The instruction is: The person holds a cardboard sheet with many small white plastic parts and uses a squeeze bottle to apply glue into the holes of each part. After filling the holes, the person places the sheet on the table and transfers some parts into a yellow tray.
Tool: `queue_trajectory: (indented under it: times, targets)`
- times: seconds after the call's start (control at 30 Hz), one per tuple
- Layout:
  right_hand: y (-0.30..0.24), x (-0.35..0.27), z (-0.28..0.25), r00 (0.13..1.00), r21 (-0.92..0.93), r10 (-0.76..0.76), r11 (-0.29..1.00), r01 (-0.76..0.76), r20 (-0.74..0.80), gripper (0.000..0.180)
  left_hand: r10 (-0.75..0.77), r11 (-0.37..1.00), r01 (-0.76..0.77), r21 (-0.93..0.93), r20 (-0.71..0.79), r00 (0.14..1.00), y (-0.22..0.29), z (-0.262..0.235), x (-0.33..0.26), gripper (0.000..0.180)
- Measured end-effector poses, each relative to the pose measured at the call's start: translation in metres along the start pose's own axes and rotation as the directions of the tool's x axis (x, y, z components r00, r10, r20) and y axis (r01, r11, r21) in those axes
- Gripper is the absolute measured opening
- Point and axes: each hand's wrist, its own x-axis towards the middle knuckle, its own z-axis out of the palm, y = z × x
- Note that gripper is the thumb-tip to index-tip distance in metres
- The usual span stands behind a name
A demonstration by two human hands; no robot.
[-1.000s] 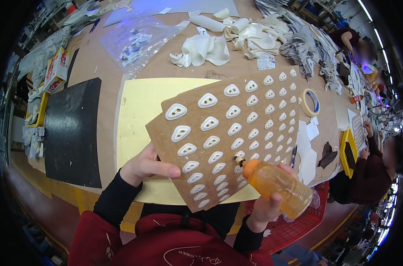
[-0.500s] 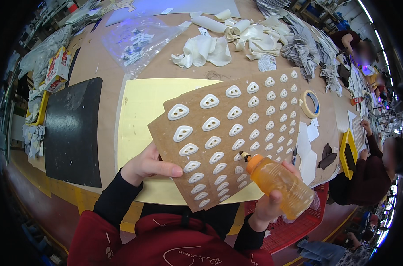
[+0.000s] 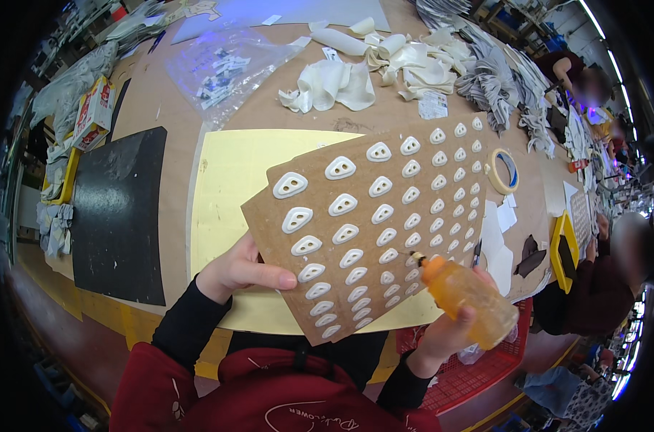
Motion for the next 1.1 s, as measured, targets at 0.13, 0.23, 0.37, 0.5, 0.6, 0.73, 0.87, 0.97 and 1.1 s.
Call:
queue_trajectory:
  times: [0.13,0.23,0.37,0.5,0.6,0.73,0.87,0.97,1.1]
  targets:
    - [-0.017,0.016,0.016,0.904,0.576,0.308,0.813,-0.088,-0.297,0.060,-0.016,1.000,0.016,0.020,-0.021,1.000,0.001,0.002,0.000,0.082]
    - [-0.005,0.028,-0.010,0.958,0.857,0.240,0.448,-0.255,0.159,0.056,-0.028,0.999,0.030,0.035,-0.049,0.998,0.005,0.005,-0.001,0.082]
    - [0.002,0.030,-0.015,0.933,0.903,0.344,0.362,-0.230,0.100,0.060,-0.033,0.999,0.035,0.031,-0.050,0.998,0.006,0.007,-0.002,0.082]
    - [-0.012,0.020,0.006,0.897,0.797,0.428,0.577,-0.180,-0.107,0.063,-0.032,0.999,0.033,0.026,-0.049,0.998,0.004,0.005,-0.001,0.083]
    - [-0.006,0.002,0.011,0.930,0.559,0.361,0.785,-0.266,-0.064,0.070,-0.030,0.999,0.032,0.025,-0.065,0.997,0.005,0.007,-0.002,0.083]
    - [-0.004,-0.010,0.016,0.944,0.324,0.315,0.886,-0.331,0.102,0.075,-0.046,0.998,0.048,0.028,-0.061,0.997,0.007,0.007,-0.002,0.083]
    - [-0.005,-0.010,0.024,0.940,0.344,0.328,0.875,-0.340,0.095,0.073,-0.058,0.998,0.060,0.019,-0.058,0.997,0.009,0.010,-0.003,0.083]
    - [-0.006,-0.008,0.027,0.944,0.339,0.322,0.882,-0.328,0.074,0.073,-0.057,0.998,0.059,0.035,-0.044,0.997,0.008,0.009,-0.002,0.082]
    - [-0.005,-0.008,0.027,0.948,0.322,0.307,0.892,-0.316,0.079,0.073,-0.040,0.997,0.042,0.060,-0.022,0.999,0.007,0.006,-0.002,0.082]
